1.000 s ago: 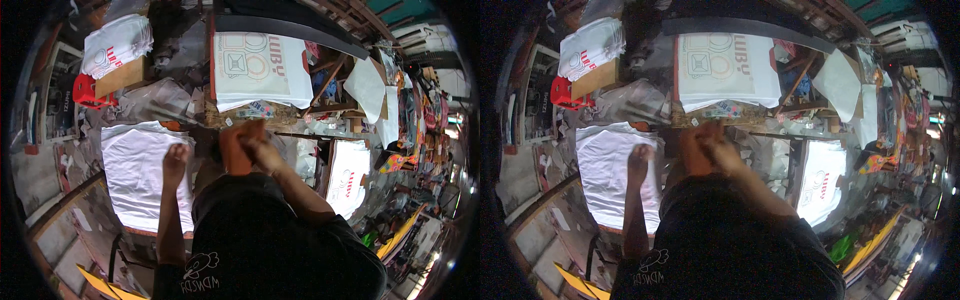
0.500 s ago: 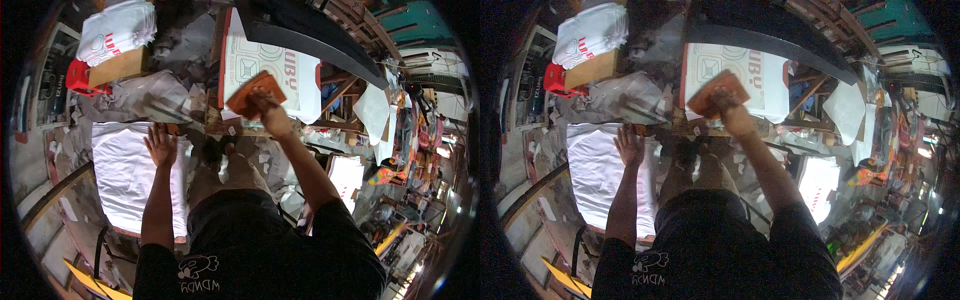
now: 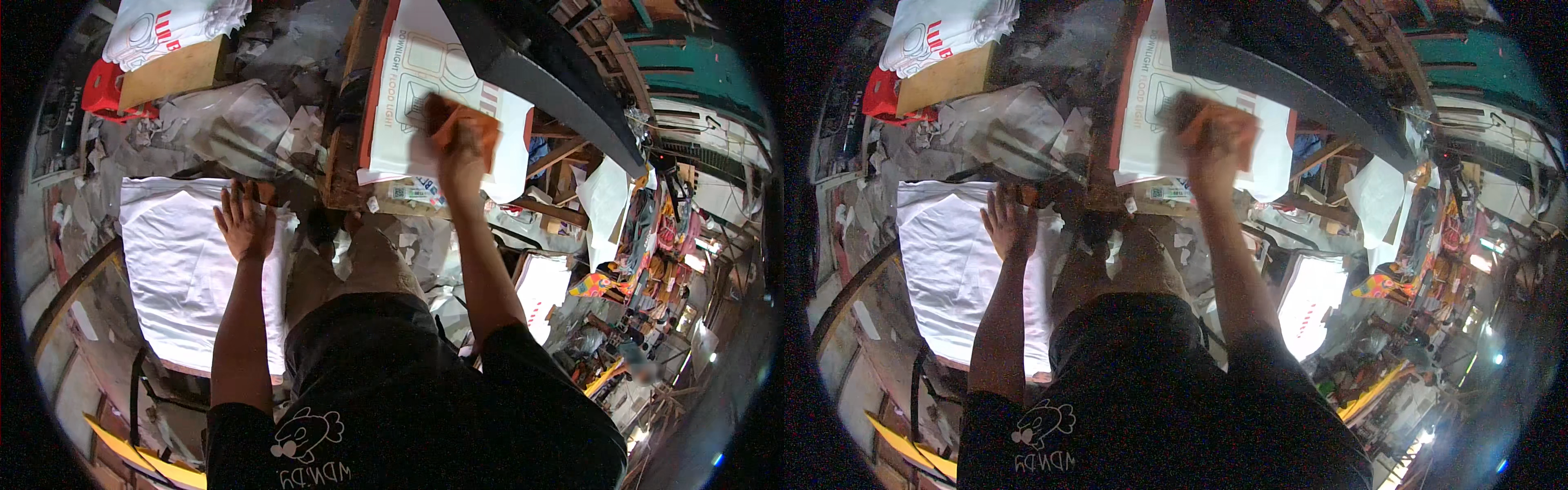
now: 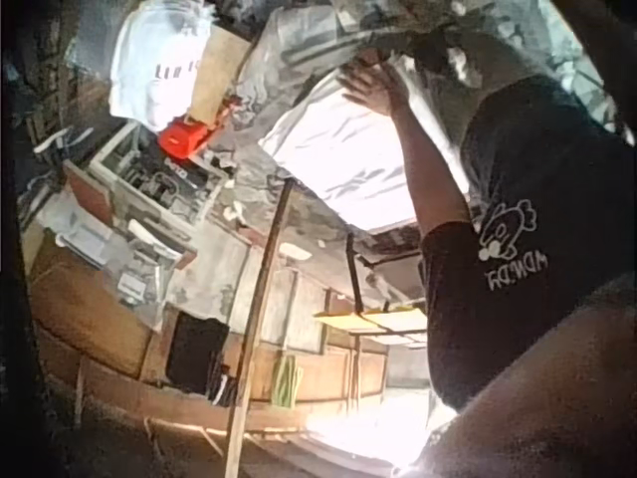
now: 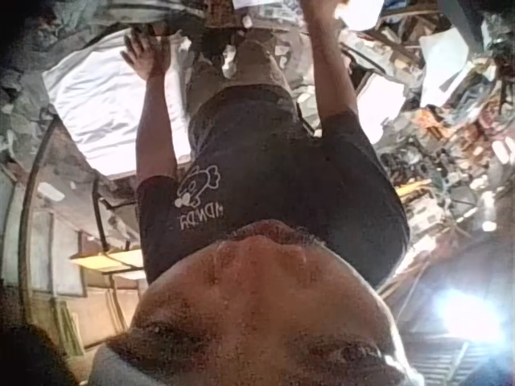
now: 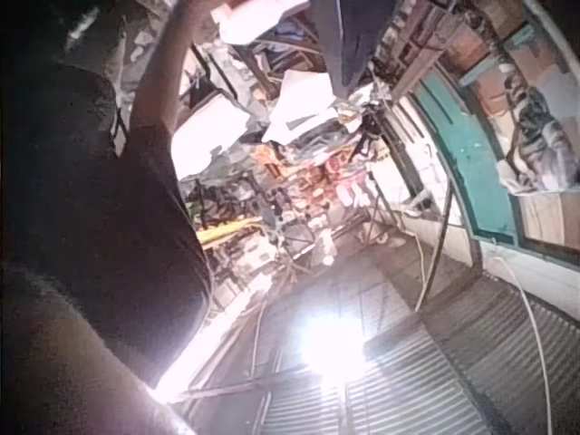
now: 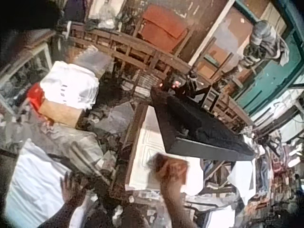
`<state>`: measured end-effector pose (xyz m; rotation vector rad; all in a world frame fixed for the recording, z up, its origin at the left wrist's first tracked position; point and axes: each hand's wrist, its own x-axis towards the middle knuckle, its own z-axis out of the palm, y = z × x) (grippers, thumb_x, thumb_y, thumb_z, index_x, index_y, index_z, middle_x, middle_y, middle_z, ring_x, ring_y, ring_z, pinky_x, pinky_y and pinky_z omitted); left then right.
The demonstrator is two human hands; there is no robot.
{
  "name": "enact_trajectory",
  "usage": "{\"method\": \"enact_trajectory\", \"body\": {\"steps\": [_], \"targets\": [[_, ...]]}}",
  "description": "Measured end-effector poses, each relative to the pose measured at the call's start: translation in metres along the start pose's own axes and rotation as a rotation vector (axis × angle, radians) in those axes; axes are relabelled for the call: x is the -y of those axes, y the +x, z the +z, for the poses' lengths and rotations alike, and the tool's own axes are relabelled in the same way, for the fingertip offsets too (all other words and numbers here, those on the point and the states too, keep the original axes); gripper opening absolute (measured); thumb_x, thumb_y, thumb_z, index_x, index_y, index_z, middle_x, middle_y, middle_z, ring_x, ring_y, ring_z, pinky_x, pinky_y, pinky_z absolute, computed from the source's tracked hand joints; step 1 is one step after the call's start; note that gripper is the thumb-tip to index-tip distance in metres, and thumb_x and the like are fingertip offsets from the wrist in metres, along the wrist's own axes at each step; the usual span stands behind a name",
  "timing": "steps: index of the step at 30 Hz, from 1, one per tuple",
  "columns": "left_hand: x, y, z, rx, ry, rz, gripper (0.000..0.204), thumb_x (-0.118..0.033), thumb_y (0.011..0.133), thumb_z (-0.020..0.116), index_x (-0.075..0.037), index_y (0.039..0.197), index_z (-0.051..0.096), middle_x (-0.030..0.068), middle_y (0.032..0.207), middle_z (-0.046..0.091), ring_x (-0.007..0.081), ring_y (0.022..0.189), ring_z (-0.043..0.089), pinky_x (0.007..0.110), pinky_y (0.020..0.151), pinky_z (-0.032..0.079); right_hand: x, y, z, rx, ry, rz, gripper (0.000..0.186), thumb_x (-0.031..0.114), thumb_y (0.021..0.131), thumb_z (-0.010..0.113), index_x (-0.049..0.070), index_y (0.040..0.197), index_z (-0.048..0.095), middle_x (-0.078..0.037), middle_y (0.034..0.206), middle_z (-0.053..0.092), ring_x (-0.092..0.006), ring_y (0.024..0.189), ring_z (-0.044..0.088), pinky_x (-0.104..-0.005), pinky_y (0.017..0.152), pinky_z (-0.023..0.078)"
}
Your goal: Manually printing designs onto t-shirts using ink and a stencil, then finishing with a heat press.
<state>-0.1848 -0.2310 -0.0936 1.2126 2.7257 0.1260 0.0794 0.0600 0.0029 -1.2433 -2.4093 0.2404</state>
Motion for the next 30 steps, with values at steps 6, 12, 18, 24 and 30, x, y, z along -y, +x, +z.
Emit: {"method": "enact_trajectory", "body": {"steps": [6, 12, 18, 24, 30], "targets": [[0.005, -0.001, -0.003, 0.031, 0.031, -0.006, 0.069, -0.047, 0.089, 0.052, -0.023, 0.149, 0.029, 0.0009, 0.158, 0.020, 0.0246, 0.146, 0.013, 0.048, 0.118, 0.005, 0.006, -0.012, -0.001, 0.300, -0.002, 0.061, 0.042, -0.001, 0.083, 0.050, -0.002, 0.125, 0.054, -0.024, 0.122, 0.058, -0.0404, 0.105, 0.061, -0.0459, 0.085, 0.053], [0.001, 0.005, 0.004, 0.009, 0.001, -0.001, 0.069, -0.044, 0.086, 0.056, -0.028, 0.148, 0.032, -0.0005, 0.157, 0.021, 0.0248, 0.146, 0.015, 0.049, 0.118, 0.006, -0.014, 0.030, 0.063, -0.008, 0.207, -0.073, 0.042, 0.012, 0.092, 0.048, -0.001, 0.132, 0.050, -0.024, 0.134, 0.051, -0.0392, 0.121, 0.051, -0.0435, 0.102, 0.043], [0.006, 0.002, -0.001, -0.002, -0.034, -0.005, 0.069, -0.042, 0.083, 0.059, -0.028, 0.146, 0.035, 0.0011, 0.156, 0.023, 0.0254, 0.146, 0.015, 0.049, 0.118, 0.007, -0.029, 0.119, 0.017, -0.034, -0.057, 0.139, 0.047, 0.045, 0.094, 0.047, 0.005, 0.115, 0.061, -0.018, 0.087, 0.070, -0.0327, 0.070, 0.068, -0.0437, 0.060, 0.054], [0.009, 0.001, 0.005, 0.014, -0.016, -0.007, 0.069, -0.042, 0.082, 0.059, -0.028, 0.146, 0.035, 0.0021, 0.157, 0.021, 0.0257, 0.146, 0.015, 0.049, 0.117, 0.007, -0.010, 0.122, 0.051, -0.135, 0.089, -0.135, 0.033, 0.028, 0.088, 0.052, 0.007, 0.111, 0.066, -0.021, 0.105, 0.067, -0.0391, 0.095, 0.065, -0.0464, 0.081, 0.052], [-0.002, 0.004, -0.008, 0.088, 0.087, 0.010, 0.072, -0.045, 0.087, 0.053, -0.016, 0.148, 0.029, 0.0039, 0.157, 0.020, 0.0259, 0.145, 0.015, 0.049, 0.118, 0.010, 0.014, 0.130, 0.053, -0.079, 0.202, -0.121, 0.026, 0.019, 0.085, 0.060, 0.003, 0.104, 0.065, -0.021, 0.121, 0.060, -0.0333, 0.110, 0.059, -0.0426, 0.091, 0.047]]}}
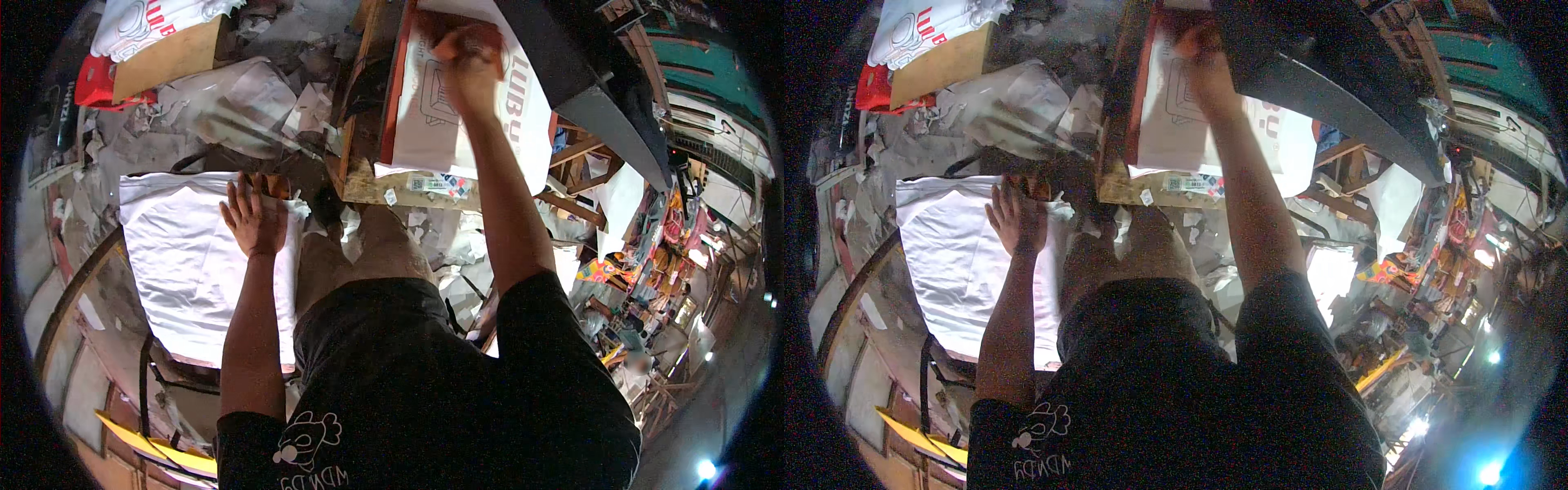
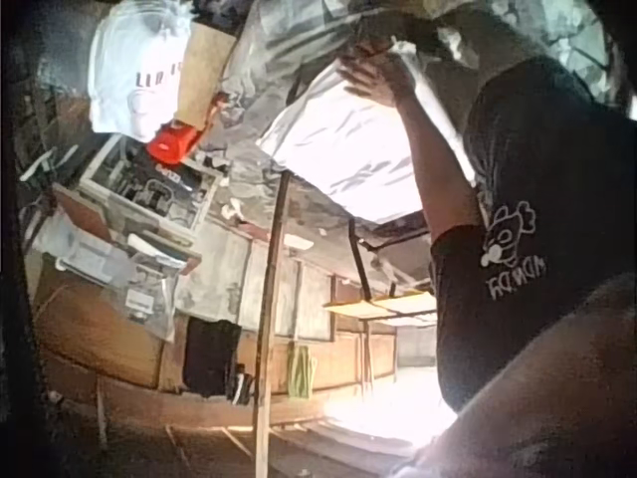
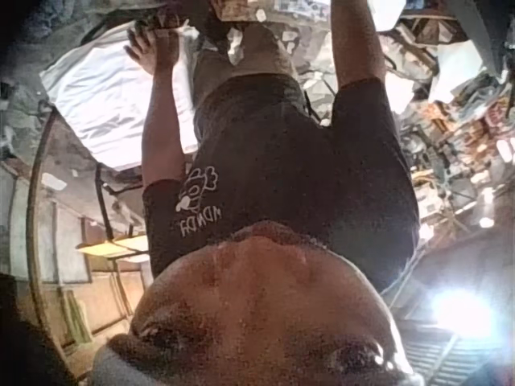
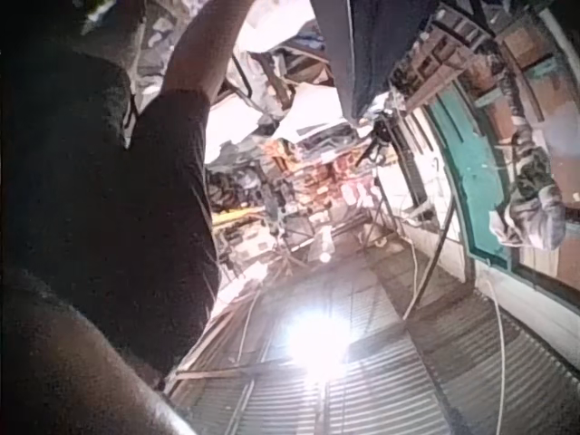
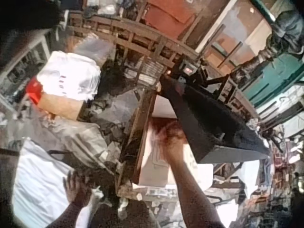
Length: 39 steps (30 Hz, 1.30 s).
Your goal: Manually printing designs onto t-shirts using ink and a stencil, then finishing with a heat press.
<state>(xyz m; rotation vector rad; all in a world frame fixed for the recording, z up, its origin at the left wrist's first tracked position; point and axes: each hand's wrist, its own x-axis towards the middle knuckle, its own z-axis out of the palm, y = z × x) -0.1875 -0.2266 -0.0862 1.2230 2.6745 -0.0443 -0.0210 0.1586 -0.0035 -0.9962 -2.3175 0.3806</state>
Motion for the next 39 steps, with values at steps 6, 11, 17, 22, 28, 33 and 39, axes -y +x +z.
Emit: {"method": "enact_trajectory", "body": {"steps": [6, 11, 17, 22, 28, 33, 39], "targets": [[0.002, 0.001, 0.012, -0.084, -0.087, 0.006, 0.075, -0.043, 0.082, 0.060, -0.026, 0.148, 0.030, 0.0017, 0.157, 0.019, 0.0262, 0.146, 0.012, 0.050, 0.117, 0.007, -0.025, 0.028, 0.020, 0.123, -0.267, 0.126, 0.025, 0.014, 0.083, 0.056, 0.002, 0.102, 0.066, -0.024, 0.096, 0.067, -0.0388, 0.089, 0.065, -0.0481, 0.078, 0.052], [0.010, -0.005, 0.010, -0.081, -0.061, -0.013, 0.075, -0.043, 0.083, 0.059, -0.024, 0.149, 0.028, 0.0017, 0.158, 0.016, 0.0255, 0.146, 0.012, 0.049, 0.118, 0.006, 0.031, 0.024, -0.001, 0.220, 0.105, 0.160, 0.024, 0.017, 0.083, 0.057, 0.002, 0.101, 0.063, -0.024, 0.092, 0.066, -0.0391, 0.087, 0.065, -0.0501, 0.076, 0.052], [0.006, -0.004, 0.005, -0.058, 0.022, 0.002, 0.072, -0.043, 0.088, 0.052, -0.018, 0.150, 0.025, 0.0058, 0.157, 0.020, 0.0268, 0.145, 0.017, 0.049, 0.117, 0.011, -0.005, 0.026, 0.049, -0.244, -0.170, -0.418, 0.026, 0.016, 0.088, 0.053, 0.003, 0.109, 0.062, -0.021, 0.106, 0.065, -0.0373, 0.108, 0.059, -0.0444, 0.093, 0.047], [-0.005, 0.003, 0.002, -0.089, 0.005, 0.028, 0.073, -0.042, 0.087, 0.054, -0.020, 0.150, 0.026, 0.0046, 0.157, 0.020, 0.0266, 0.145, 0.017, 0.049, 0.117, 0.012, 0.003, 0.013, 0.036, 0.042, -0.012, 0.052, 0.037, 0.012, 0.087, 0.050, 0.007, 0.122, 0.059, -0.016, 0.125, 0.060, -0.0363, 0.118, 0.054, -0.0443, 0.100, 0.042], [0.008, -0.006, 0.014, -0.086, -0.037, 0.002, 0.071, -0.045, 0.086, 0.055, -0.025, 0.149, 0.028, 0.0029, 0.157, 0.020, 0.0260, 0.146, 0.014, 0.051, 0.117, 0.007, 0.038, 0.009, -0.004, 0.121, 0.147, 0.047, 0.035, 0.013, 0.088, 0.049, 0.007, 0.121, 0.058, -0.019, 0.113, 0.063, -0.0397, 0.109, 0.057, -0.0539, 0.084, 0.049], [0.006, -0.003, 0.009, -0.056, 0.022, -0.016, 0.071, -0.046, 0.087, 0.052, -0.021, 0.149, 0.029, 0.0025, 0.157, 0.018, 0.0226, 0.146, 0.014, 0.048, 0.118, 0.009, 0.027, -0.058, -0.035, 0.406, 0.141, -0.089, 0.044, 0.013, 0.087, 0.055, 0.005, 0.131, 0.053, -0.022, 0.128, 0.055, -0.0356, 0.126, 0.048, -0.0486, 0.099, 0.045], [-0.001, 0.002, 0.003, -0.069, 0.034, -0.006, 0.069, -0.051, 0.090, 0.048, -0.019, 0.149, 0.029, 0.0042, 0.156, 0.021, 0.0237, 0.145, 0.017, 0.048, 0.118, 0.011, 0.048, -0.110, -0.020, 0.302, -0.042, -0.229, 0.055, 0.004, 0.085, 0.054, 0.003, 0.139, 0.043, -0.015, 0.148, 0.038, -0.0284, 0.139, 0.032, -0.0501, 0.116, 0.022]]}}
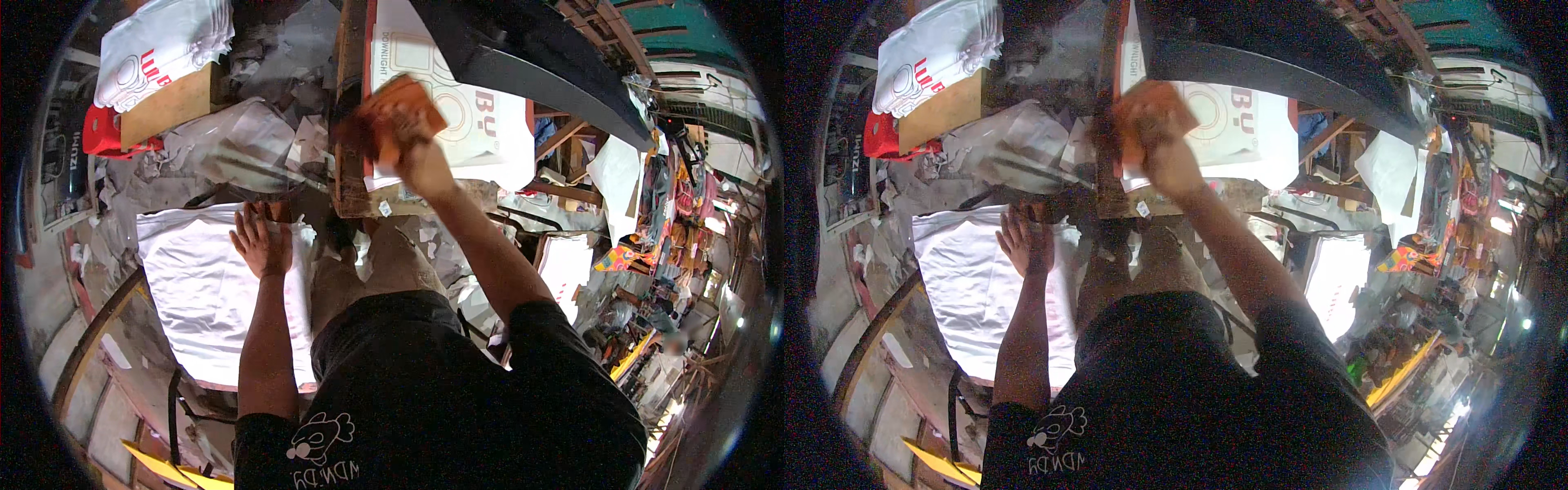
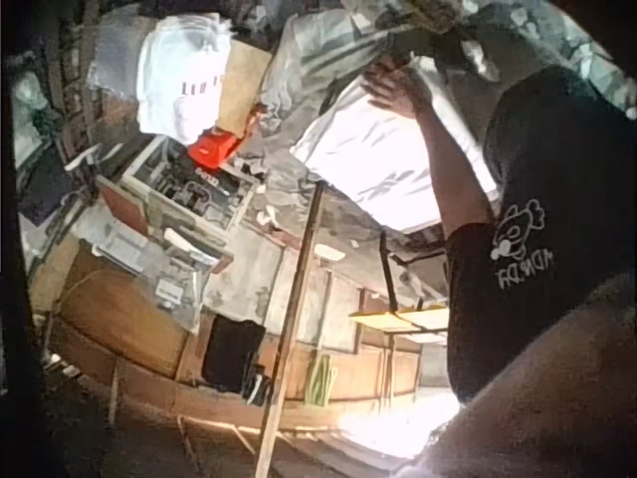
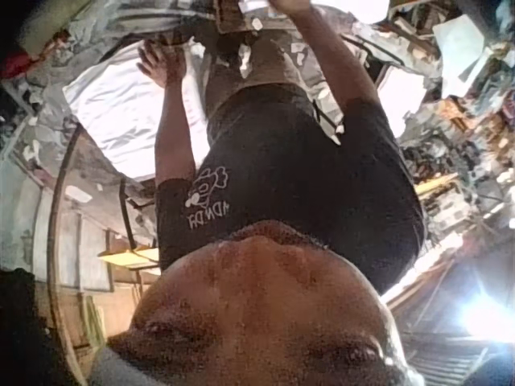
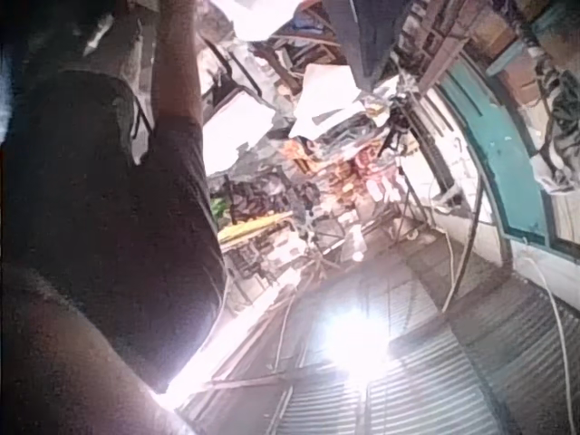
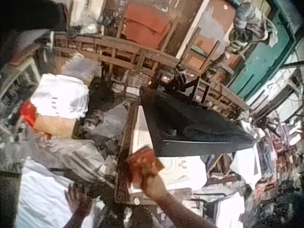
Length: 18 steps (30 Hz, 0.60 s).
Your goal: Manually printing designs onto t-shirts using ink and a stencil, then finishing with a heat press.
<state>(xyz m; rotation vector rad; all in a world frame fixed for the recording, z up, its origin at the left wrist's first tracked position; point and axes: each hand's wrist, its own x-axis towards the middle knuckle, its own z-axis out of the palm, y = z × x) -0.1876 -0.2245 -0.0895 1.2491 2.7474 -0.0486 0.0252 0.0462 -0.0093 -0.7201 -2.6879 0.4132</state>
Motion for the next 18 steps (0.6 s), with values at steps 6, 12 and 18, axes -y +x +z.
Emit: {"method": "enact_trajectory", "body": {"steps": [6, 12, 18], "targets": [[0.005, -0.010, 0.001, 0.054, 0.045, -0.015, 0.070, -0.054, 0.092, 0.045, -0.020, 0.149, 0.027, 0.0037, 0.157, 0.020, 0.0237, 0.145, 0.017, 0.048, 0.118, 0.010, 0.028, -0.028, -0.034, 0.162, -0.007, 0.146, 0.062, -0.002, 0.080, 0.056, 0.009, 0.140, 0.044, -0.008, 0.147, 0.041, -0.0276, 0.139, 0.033, -0.0487, 0.115, 0.025], [0.006, -0.006, 0.008, -0.030, 0.049, 0.010, 0.070, -0.050, 0.090, 0.049, -0.019, 0.149, 0.028, 0.0048, 0.156, 0.022, 0.0257, 0.144, 0.019, 0.048, 0.117, 0.011, -0.009, 0.112, -0.034, 0.051, 0.098, 0.135, 0.047, 0.016, 0.084, 0.055, 0.006, 0.130, 0.051, -0.018, 0.136, 0.050, -0.0370, 0.124, 0.048, -0.0510, 0.099, 0.043], [0.004, -0.005, 0.008, -0.046, -0.017, 0.050, 0.069, -0.047, 0.089, 0.050, -0.019, 0.148, 0.029, 0.0051, 0.156, 0.023, 0.0262, 0.145, 0.019, 0.049, 0.117, 0.012, -0.017, 0.073, 0.005, 0.132, -0.048, 0.238, 0.050, 0.015, 0.087, 0.050, 0.007, 0.136, 0.048, -0.016, 0.139, 0.048, -0.0330, 0.130, 0.044, -0.0521, 0.110, 0.031]]}}
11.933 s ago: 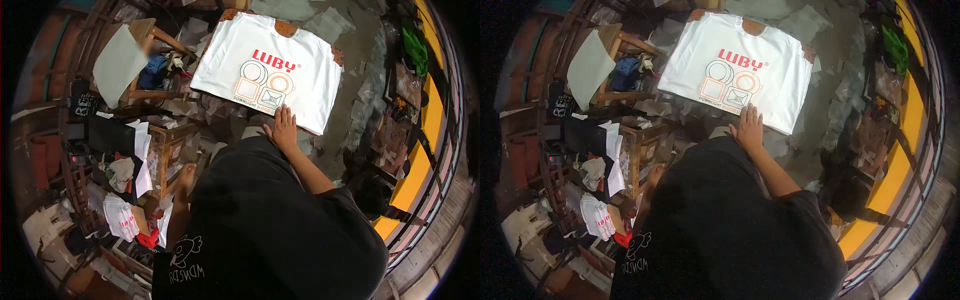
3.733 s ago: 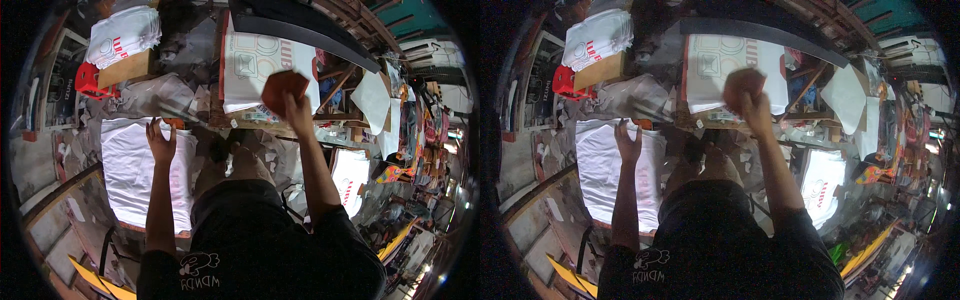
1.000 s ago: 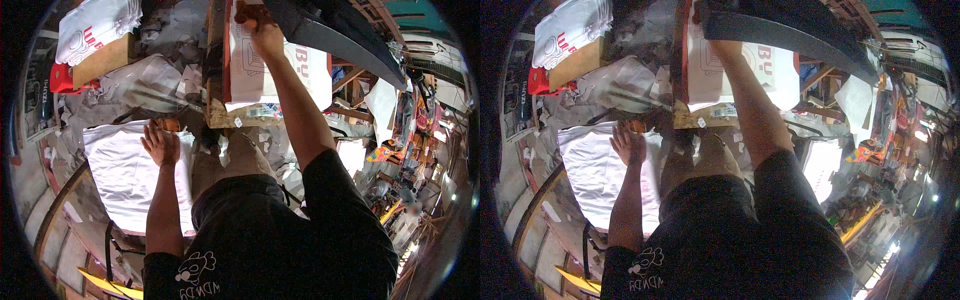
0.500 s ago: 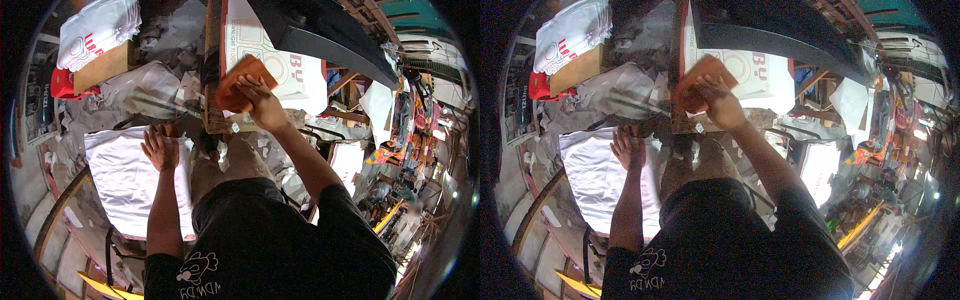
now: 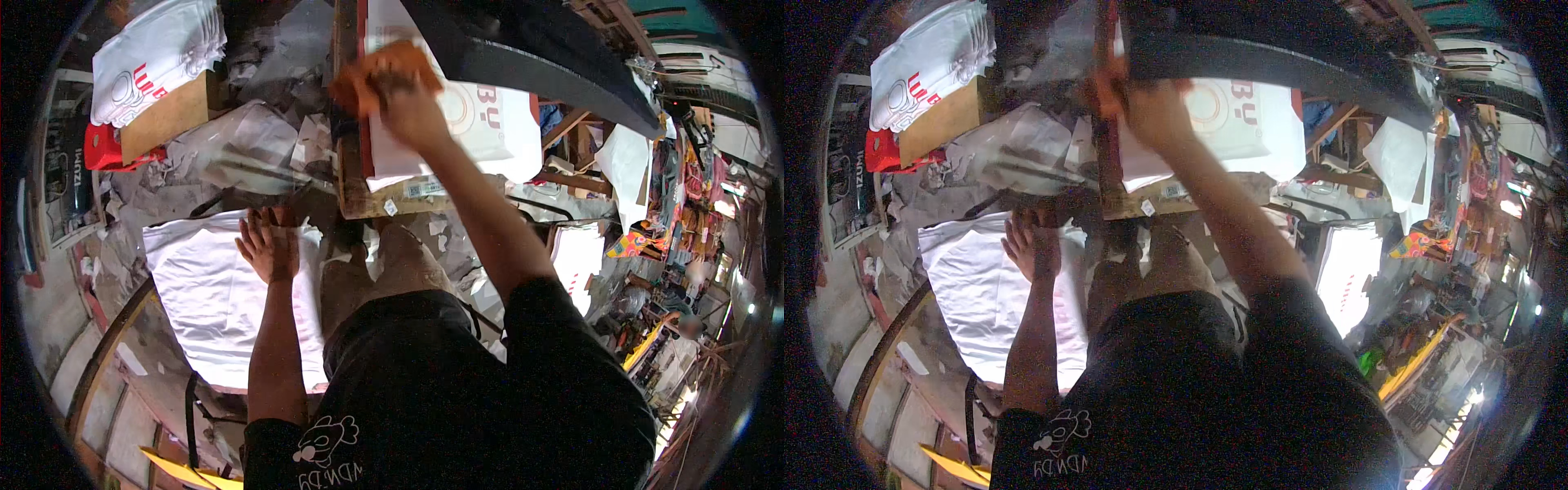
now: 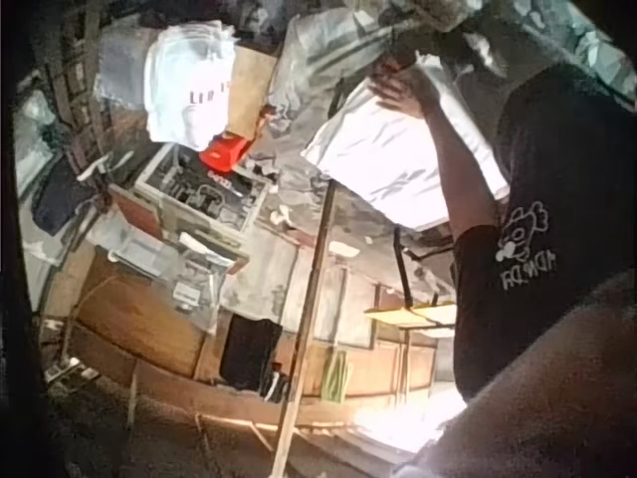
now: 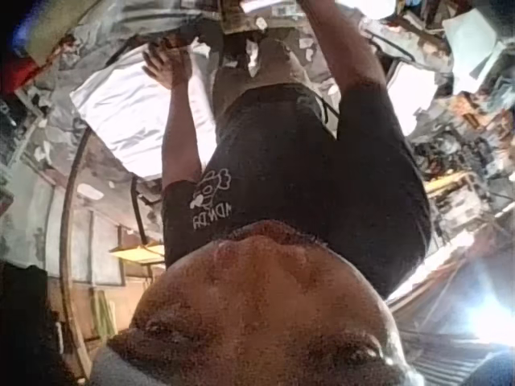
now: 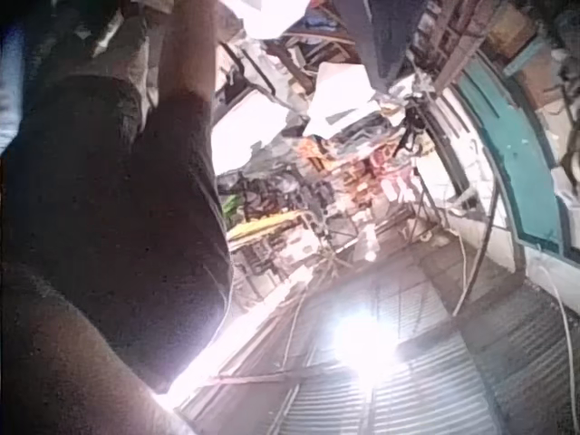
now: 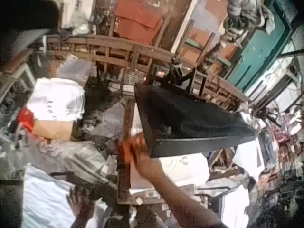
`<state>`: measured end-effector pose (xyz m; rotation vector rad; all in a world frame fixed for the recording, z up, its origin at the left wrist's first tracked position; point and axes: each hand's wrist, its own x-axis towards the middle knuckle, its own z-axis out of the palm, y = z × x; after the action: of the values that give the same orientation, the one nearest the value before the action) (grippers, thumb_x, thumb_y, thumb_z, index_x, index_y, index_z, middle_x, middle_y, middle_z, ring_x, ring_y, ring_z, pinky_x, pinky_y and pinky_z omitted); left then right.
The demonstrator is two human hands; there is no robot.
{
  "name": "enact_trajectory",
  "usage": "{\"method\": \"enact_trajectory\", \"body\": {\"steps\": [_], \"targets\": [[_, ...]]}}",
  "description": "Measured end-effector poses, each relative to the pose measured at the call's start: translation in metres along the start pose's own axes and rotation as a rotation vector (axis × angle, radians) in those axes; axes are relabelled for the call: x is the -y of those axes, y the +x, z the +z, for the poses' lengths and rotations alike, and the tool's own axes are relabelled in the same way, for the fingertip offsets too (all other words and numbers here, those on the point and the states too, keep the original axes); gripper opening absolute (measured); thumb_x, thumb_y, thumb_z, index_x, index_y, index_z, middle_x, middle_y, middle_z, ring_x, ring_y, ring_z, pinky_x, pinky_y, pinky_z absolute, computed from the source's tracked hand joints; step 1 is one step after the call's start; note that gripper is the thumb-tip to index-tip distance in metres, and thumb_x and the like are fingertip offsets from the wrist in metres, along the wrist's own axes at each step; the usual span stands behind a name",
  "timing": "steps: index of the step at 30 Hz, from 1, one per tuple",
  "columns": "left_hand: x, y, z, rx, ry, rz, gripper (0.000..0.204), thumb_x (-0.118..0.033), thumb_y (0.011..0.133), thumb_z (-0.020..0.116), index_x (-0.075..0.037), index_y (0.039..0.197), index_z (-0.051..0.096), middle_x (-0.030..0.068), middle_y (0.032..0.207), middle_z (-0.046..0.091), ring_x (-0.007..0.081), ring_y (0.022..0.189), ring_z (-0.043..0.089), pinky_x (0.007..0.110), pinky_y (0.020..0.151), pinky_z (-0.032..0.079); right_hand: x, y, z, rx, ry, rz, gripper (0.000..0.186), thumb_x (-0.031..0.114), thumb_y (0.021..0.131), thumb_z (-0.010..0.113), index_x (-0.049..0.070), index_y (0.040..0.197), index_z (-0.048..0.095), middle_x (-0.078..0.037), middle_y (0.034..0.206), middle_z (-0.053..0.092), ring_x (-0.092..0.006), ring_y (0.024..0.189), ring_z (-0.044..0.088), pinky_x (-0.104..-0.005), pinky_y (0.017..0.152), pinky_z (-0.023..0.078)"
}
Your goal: Manually printing designs onto t-shirts using ink and a stencil, then finishing with a heat press.
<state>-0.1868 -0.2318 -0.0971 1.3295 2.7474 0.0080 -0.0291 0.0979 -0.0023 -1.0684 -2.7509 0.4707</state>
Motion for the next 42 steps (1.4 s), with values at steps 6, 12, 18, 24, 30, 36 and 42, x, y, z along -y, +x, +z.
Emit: {"method": "enact_trajectory", "body": {"steps": [6, 12, 18, 24, 30, 36, 42], "targets": [[0.004, -0.002, -0.002, 0.060, -0.028, -0.043, 0.074, -0.049, 0.084, 0.055, -0.024, 0.149, 0.030, 0.0028, 0.157, 0.020, 0.0257, 0.146, 0.013, 0.048, 0.118, 0.008, -0.023, -0.094, -0.050, 0.231, 0.125, 0.427, 0.048, 0.004, 0.083, 0.051, -0.001, 0.130, 0.051, -0.019, 0.137, 0.051, -0.0321, 0.128, 0.048, -0.0435, 0.107, 0.039], [0.002, -0.001, -0.001, -0.043, -0.098, -0.005, 0.074, -0.044, 0.082, 0.059, -0.024, 0.148, 0.031, 0.0032, 0.157, 0.020, 0.0273, 0.145, 0.016, 0.050, 0.117, 0.010, -0.011, -0.142, -0.027, -0.194, -0.168, 0.137, 0.048, 0.004, 0.087, 0.050, -0.001, 0.134, 0.048, -0.021, 0.136, 0.050, -0.0349, 0.125, 0.051, -0.0473, 0.105, 0.040], [0.000, 0.000, -0.003, -0.042, -0.086, 0.017, 0.072, -0.044, 0.084, 0.057, -0.023, 0.148, 0.030, 0.0035, 0.157, 0.021, 0.0275, 0.145, 0.016, 0.051, 0.117, 0.011, -0.061, -0.149, -0.045, -0.190, -0.506, 0.303, 0.052, 0.009, 0.086, 0.057, -0.004, 0.134, 0.043, -0.026, 0.138, 0.045, -0.0383, 0.128, 0.046, -0.0409, 0.105, 0.041], [0.000, -0.001, -0.004, -0.036, -0.066, 0.010, 0.072, -0.044, 0.085, 0.056, -0.022, 0.148, 0.030, 0.0036, 0.157, 0.022, 0.0277, 0.145, 0.016, 0.051, 0.116, 0.011, -0.060, -0.208, -0.088, 0.327, -0.152, 0.711, 0.044, 0.014, 0.088, 0.050, 0.007, 0.131, 0.050, -0.025, 0.112, 0.063, -0.0401, 0.100, 0.063, -0.0460, 0.085, 0.052], [0.001, 0.000, -0.006, -0.005, 0.040, 0.027, 0.076, -0.047, 0.086, 0.053, -0.015, 0.150, 0.027, 0.0084, 0.157, 0.022, 0.0290, 0.145, 0.019, 0.050, 0.116, 0.014, -0.091, -0.265, -0.161, -0.165, -0.127, 1.016, 0.032, 0.025, 0.094, 0.045, 0.005, 0.107, 0.066, -0.025, 0.089, 0.067, -0.0396, 0.083, 0.066, -0.0454, 0.070, 0.051], [0.002, -0.005, -0.006, -0.020, 0.063, 0.002, 0.072, -0.048, 0.087, 0.054, -0.019, 0.149, 0.029, 0.0049, 0.156, 0.023, 0.0273, 0.145, 0.019, 0.050, 0.116, 0.014, -0.049, -0.175, -0.149, -0.514, 0.306, 0.615, 0.033, 0.004, 0.091, 0.047, 0.005, 0.121, 0.062, -0.018, 0.106, 0.068, -0.0286, 0.095, 0.066, -0.0361, 0.082, 0.051], [-0.009, -0.003, 0.003, -0.098, 0.010, 0.008, 0.073, -0.052, 0.086, 0.056, -0.021, 0.147, 0.032, 0.0009, 0.156, 0.025, 0.0256, 0.144, 0.020, 0.050, 0.116, 0.014, -0.030, -0.083, -0.009, -0.260, -0.092, -0.119, 0.053, 0.008, 0.083, 0.051, 0.012, 0.136, 0.050, -0.011, 0.143, 0.046, -0.0276, 0.134, 0.040, -0.0442, 0.112, 0.030]]}}
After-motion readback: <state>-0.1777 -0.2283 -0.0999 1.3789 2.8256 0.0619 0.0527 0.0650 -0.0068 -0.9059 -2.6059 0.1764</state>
